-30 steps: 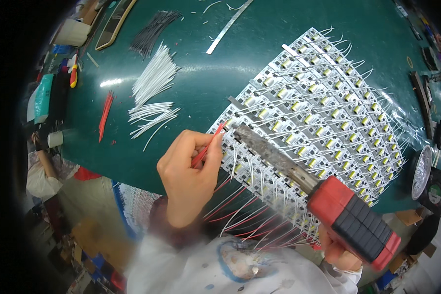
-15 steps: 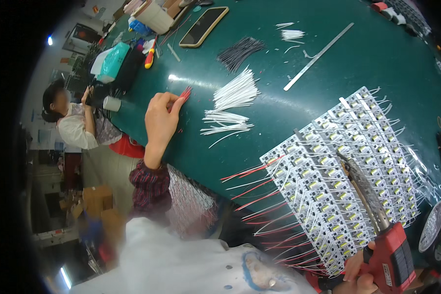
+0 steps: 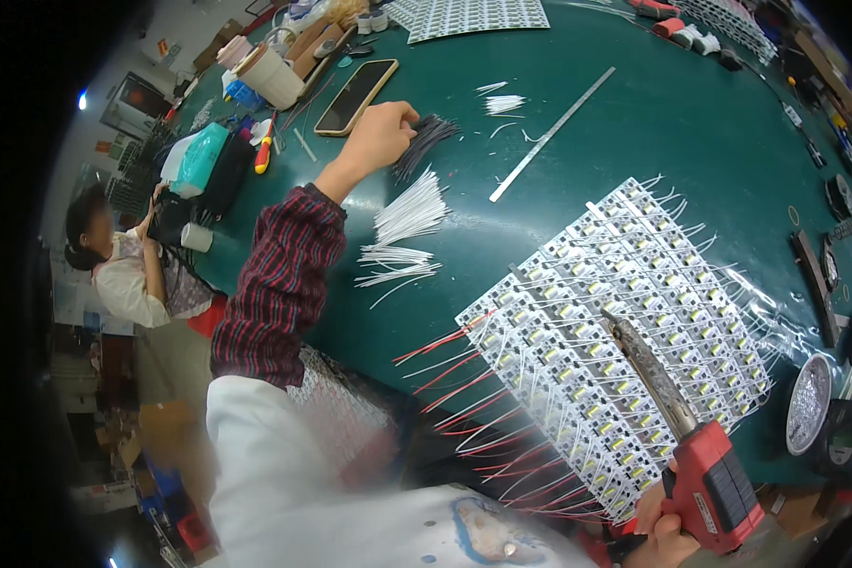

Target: The person solders wires onto an LED board using a soldering iron, first attaching white wires, then picking up and soldering red wires and black wires onto the board.

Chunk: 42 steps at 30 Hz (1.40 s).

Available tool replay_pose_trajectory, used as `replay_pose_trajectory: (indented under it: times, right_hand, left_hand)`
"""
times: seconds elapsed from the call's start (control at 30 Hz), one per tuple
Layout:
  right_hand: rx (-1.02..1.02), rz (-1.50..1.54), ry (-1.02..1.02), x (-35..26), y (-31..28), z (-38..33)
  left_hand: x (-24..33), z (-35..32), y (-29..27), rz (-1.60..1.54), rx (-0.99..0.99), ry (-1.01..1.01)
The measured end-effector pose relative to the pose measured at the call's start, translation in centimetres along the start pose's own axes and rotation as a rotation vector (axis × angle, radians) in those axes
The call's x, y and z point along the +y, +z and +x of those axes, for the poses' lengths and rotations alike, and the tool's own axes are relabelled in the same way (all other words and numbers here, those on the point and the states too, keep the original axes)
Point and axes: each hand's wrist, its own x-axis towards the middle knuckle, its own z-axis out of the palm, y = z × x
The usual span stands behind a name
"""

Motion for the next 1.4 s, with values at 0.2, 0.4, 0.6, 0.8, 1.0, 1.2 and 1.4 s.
replay_pose_trajectory:
  times: [0.2, 0.4, 0.6, 0.8, 1.0, 1.2, 1.4]
  right_hand:
    - [0.035, 0.07, 0.037, -0.3, 0.2, -0.2]
    - [-0.012, 0.041, 0.019, 0.0, -0.1, -0.6]
    - [-0.019, 0.071, 0.011, -0.1, -0.1, -0.8]
    - [0.001, 0.073, 0.011, -0.5, 0.1, -1.0]
    - [0.027, 0.11, -0.016, -0.4, -0.2, -1.9]
    - [0.036, 0.124, -0.017, -0.3, -0.3, -2.2]
    - [0.016, 0.163, -0.005, -0.1, -0.6, -2.2]
  left_hand:
    - [-0.4, 0.5, 0.7, 0.02, 0.026, 0.046]
    - [0.2, 0.1, -2.1, 0.192, 0.032, -0.037]
    - [4.5, -1.6, -5.0, 0.29, 0.134, 0.346]
    - [7.4, -2.5, -3.6, 0.446, -0.076, 0.518]
    - [10.6, -4.2, -3.1, 0.589, -0.127, 0.674]
    - [11.0, -5.9, -4.7, 0.46, -0.205, 0.6]
    - [11.6, -7.3, -5.1, 0.262, -0.256, 0.552]
